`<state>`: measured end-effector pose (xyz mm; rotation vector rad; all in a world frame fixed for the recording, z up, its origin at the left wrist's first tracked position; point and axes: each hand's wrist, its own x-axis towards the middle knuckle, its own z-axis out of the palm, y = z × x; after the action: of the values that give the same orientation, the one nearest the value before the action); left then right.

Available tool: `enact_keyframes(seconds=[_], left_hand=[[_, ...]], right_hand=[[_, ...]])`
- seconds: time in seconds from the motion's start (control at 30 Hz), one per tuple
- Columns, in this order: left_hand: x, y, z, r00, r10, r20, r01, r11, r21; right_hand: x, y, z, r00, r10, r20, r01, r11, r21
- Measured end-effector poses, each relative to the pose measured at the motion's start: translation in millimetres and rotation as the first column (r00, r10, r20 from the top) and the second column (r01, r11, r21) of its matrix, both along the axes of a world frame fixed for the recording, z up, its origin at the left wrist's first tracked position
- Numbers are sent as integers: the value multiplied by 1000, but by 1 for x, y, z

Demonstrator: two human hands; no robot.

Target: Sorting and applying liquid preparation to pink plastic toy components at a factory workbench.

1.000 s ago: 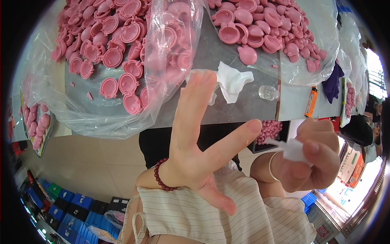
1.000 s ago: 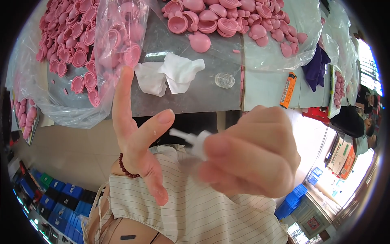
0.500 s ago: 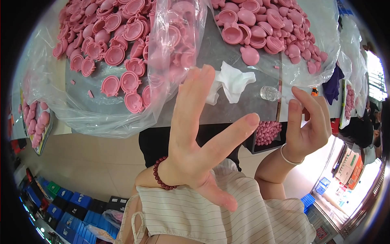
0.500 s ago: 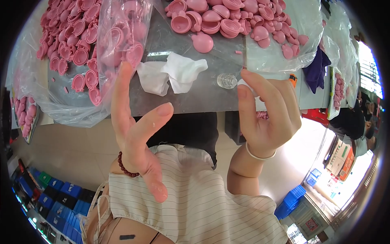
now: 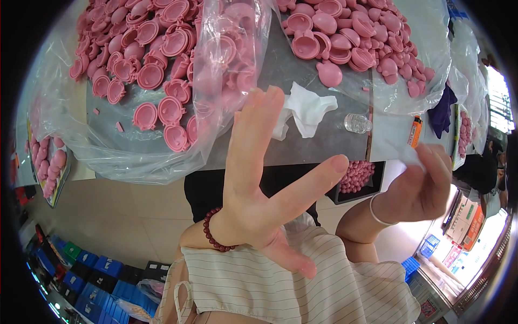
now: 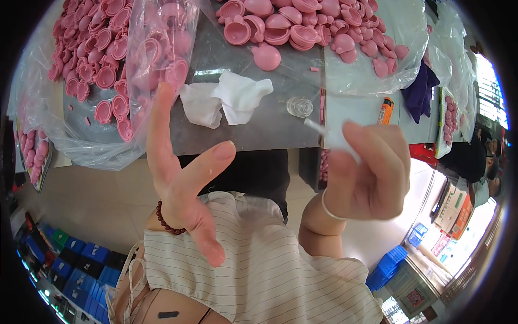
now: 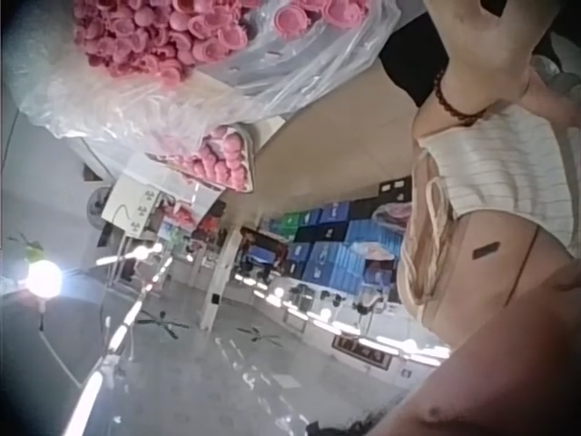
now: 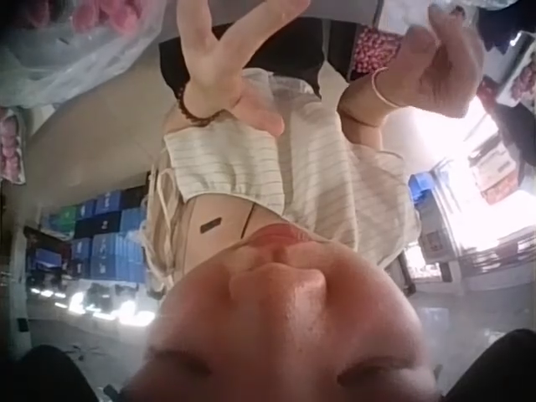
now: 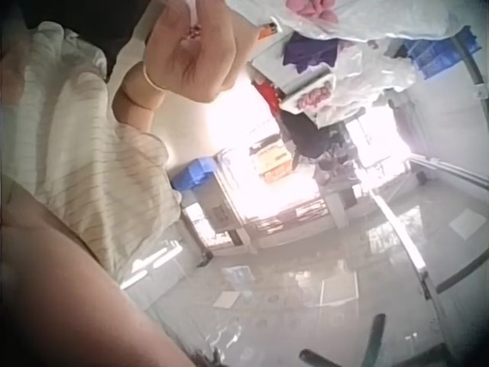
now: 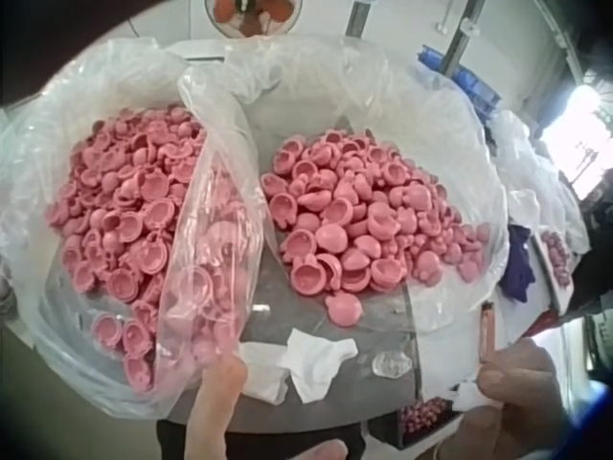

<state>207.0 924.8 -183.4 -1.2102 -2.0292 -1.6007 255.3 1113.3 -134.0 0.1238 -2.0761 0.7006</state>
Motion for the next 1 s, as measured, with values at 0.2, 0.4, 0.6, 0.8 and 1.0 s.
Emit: enact_keyframes(seconds=[0.2,0.4,0.6,0.8,1.0], left_hand=[[6,0,0,999,29,33,-29,1000,-13],[2,4,1,1000,16,-2,-16,1000,23],[5,-1,-3,999,44,6,-44,998,-37],[6,-2,-8,839,-384,386,247,900,359],[14,0,-2,154,-944,290,132,311,941]], right_hand=[[-2,-19,3,870,491,55,-484,869,-102],[2,-11,12,849,485,212,-482,873,-67],[-1,-22,5,860,480,175,-475,877,-74],[2,-14,8,873,481,77,-467,872,-147],[-4,-20,5,847,528,60,-509,838,-196]])
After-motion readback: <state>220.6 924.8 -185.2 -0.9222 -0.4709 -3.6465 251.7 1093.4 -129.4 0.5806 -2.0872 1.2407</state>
